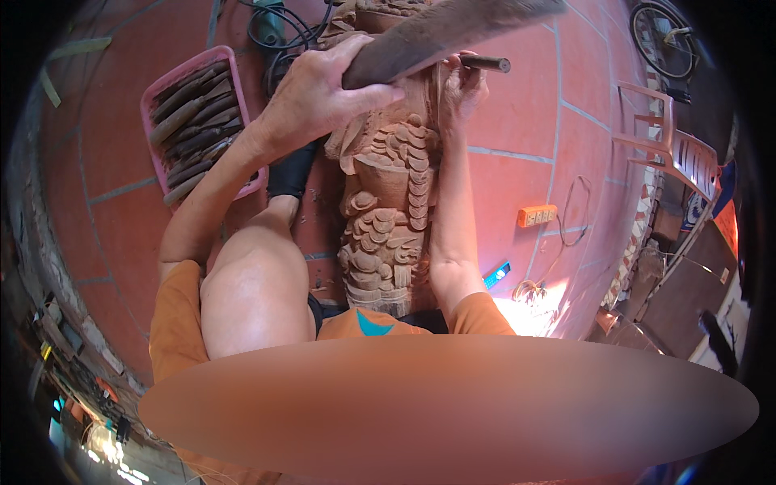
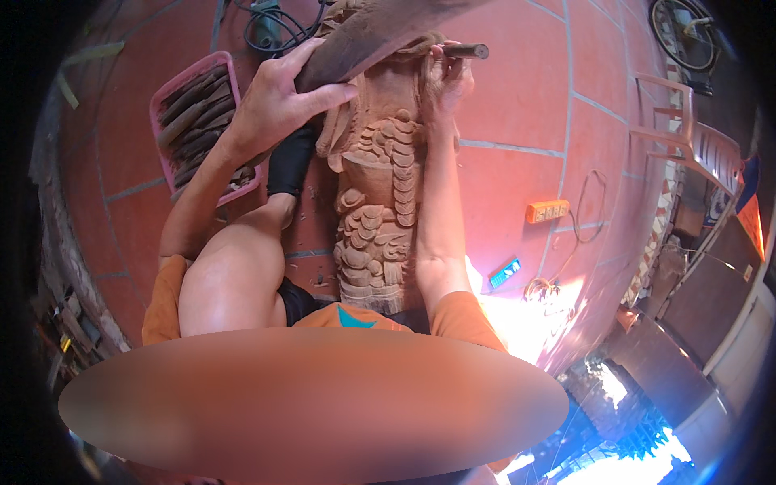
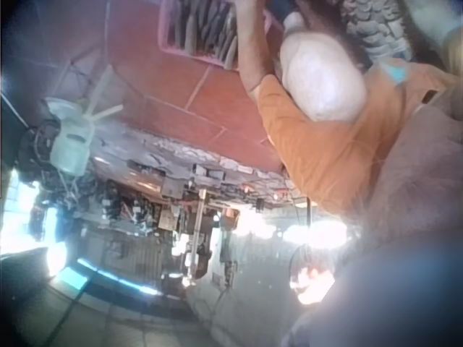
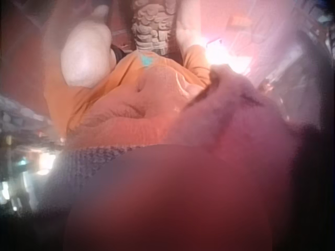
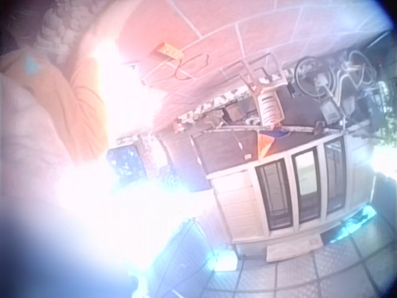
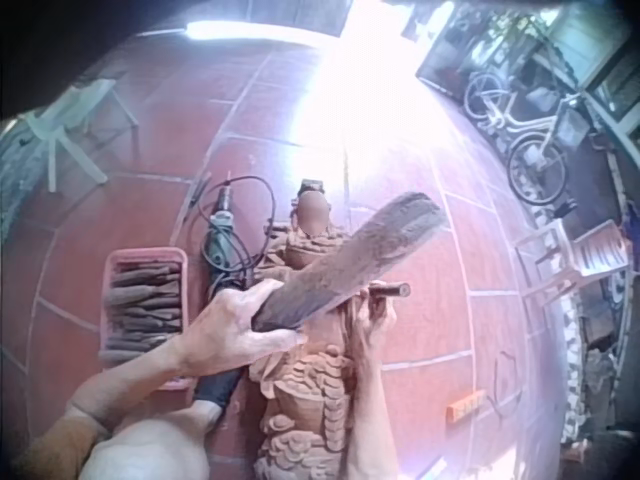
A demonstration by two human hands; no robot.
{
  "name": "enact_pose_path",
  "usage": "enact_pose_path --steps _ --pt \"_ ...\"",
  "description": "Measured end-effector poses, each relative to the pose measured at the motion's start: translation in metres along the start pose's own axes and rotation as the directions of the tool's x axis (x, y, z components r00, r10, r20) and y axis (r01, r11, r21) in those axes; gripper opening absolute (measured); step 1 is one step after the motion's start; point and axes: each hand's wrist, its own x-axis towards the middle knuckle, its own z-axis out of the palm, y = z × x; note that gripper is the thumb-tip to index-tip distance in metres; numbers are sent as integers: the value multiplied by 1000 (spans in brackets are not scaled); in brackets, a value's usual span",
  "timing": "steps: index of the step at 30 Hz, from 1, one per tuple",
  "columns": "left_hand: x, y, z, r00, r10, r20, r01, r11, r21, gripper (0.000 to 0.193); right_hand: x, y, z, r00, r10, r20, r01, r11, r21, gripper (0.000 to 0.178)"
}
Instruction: The person carves a wooden sculpture using a chisel and mallet, shaping intricate details on the upper portion of the piece. They repeatedly strike the chisel to remove wood shavings and refine the surface.
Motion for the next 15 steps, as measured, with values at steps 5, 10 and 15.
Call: enact_pose_path --steps 5,10,15 --pt "3 6 8 993 61 99 -82 971 224 54 -1 7 0 926 -375 49 378 911 -165 22" --pt "8 4 9 981 -13 192 -72 902 426 51 -1 -2 3 949 -313 25 314 947 -62 18" --pt "4 9 15 977 214 13 -209 939 274 51 -1 5 5 903 -428 -27 429 903 36 17"
